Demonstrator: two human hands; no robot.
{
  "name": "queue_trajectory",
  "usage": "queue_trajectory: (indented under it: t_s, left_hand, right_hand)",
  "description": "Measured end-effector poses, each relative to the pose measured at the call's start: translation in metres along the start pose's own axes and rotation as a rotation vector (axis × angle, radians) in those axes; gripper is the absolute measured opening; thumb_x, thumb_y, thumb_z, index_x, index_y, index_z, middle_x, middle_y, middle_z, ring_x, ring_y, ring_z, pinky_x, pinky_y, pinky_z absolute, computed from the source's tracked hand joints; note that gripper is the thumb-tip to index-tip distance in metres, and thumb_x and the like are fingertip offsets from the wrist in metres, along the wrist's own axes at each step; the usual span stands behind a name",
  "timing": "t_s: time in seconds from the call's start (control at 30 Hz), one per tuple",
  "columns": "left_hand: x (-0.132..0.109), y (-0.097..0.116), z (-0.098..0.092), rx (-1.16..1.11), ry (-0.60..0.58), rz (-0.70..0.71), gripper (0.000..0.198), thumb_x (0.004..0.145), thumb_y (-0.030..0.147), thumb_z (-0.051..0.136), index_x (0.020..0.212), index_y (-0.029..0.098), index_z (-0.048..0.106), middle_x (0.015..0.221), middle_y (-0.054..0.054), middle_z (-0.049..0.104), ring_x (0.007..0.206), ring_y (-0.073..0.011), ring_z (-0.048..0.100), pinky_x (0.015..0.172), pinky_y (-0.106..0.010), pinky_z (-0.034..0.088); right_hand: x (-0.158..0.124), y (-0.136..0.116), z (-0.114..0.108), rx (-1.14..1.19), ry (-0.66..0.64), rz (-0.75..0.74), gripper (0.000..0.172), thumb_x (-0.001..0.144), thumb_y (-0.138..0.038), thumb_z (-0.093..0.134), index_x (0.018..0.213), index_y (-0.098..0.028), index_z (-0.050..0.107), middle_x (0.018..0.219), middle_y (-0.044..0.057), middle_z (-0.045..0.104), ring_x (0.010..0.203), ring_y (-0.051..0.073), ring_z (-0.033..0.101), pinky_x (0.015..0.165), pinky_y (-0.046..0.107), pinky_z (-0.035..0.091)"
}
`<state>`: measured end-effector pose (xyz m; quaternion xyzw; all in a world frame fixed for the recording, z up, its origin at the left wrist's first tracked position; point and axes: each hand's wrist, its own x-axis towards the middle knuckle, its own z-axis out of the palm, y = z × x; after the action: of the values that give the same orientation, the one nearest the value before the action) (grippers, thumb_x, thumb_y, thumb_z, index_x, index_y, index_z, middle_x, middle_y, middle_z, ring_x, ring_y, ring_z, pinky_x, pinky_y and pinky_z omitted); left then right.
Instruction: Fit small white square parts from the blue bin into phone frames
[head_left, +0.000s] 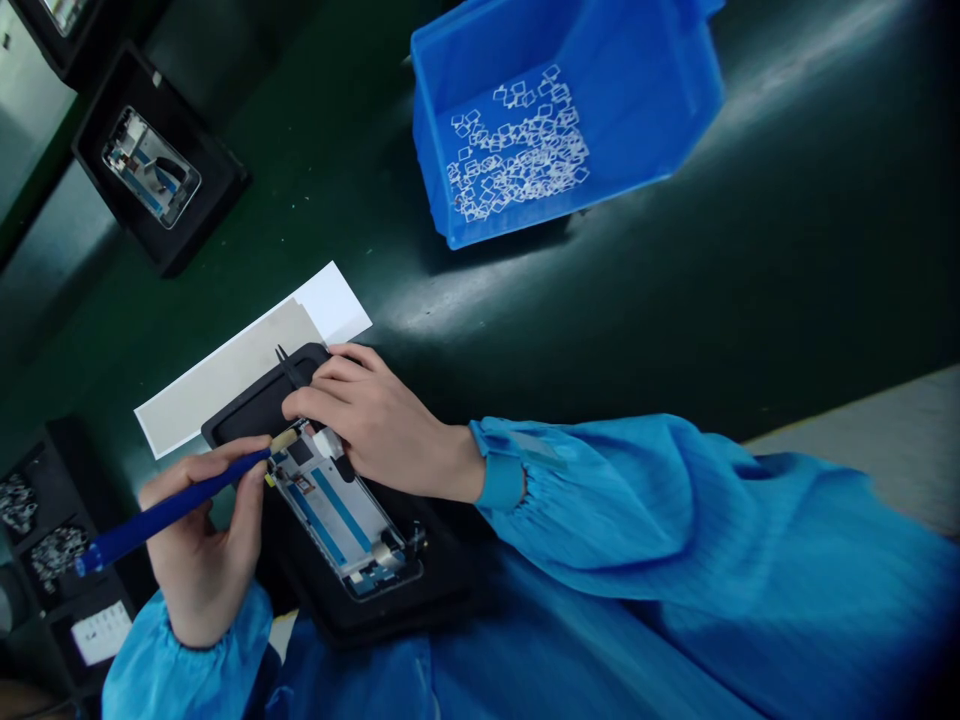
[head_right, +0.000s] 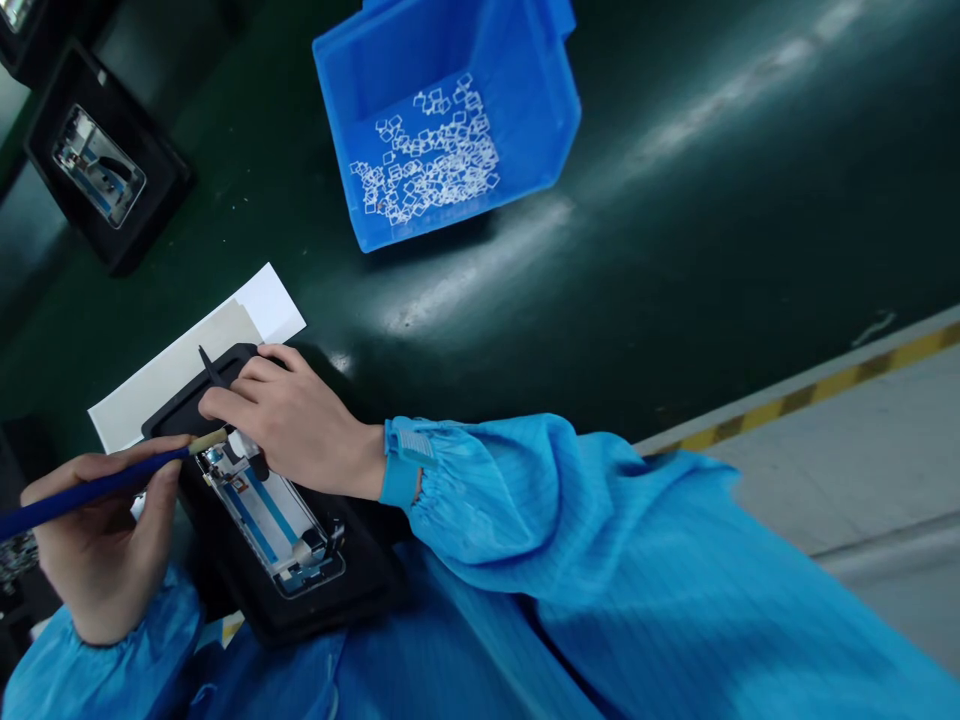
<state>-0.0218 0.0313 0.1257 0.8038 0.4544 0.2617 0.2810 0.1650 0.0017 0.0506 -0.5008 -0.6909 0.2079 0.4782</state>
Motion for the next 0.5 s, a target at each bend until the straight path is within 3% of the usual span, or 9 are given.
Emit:
queue_trajectory:
  t_s: [0.5]
  left_hand:
    - [0.0080,0.0041,-0.0080,0.176,-0.149,0.011,0.028,0.085,0.014,0.069,0.103,0.022,0.049,0.101,-0.006,0.071,0.097,-0.0227,0.072,0.077,-0.036,0.060]
  right_hand:
    - [-0.0001,0.0000,-0.0001,-0.013,-0.012,0.006,0.034,0.087,0.008,0.042,0.106,-0.013,0.061,0.097,0.007,0.069,0.097,0.022,0.055,0.107,0.041,0.031]
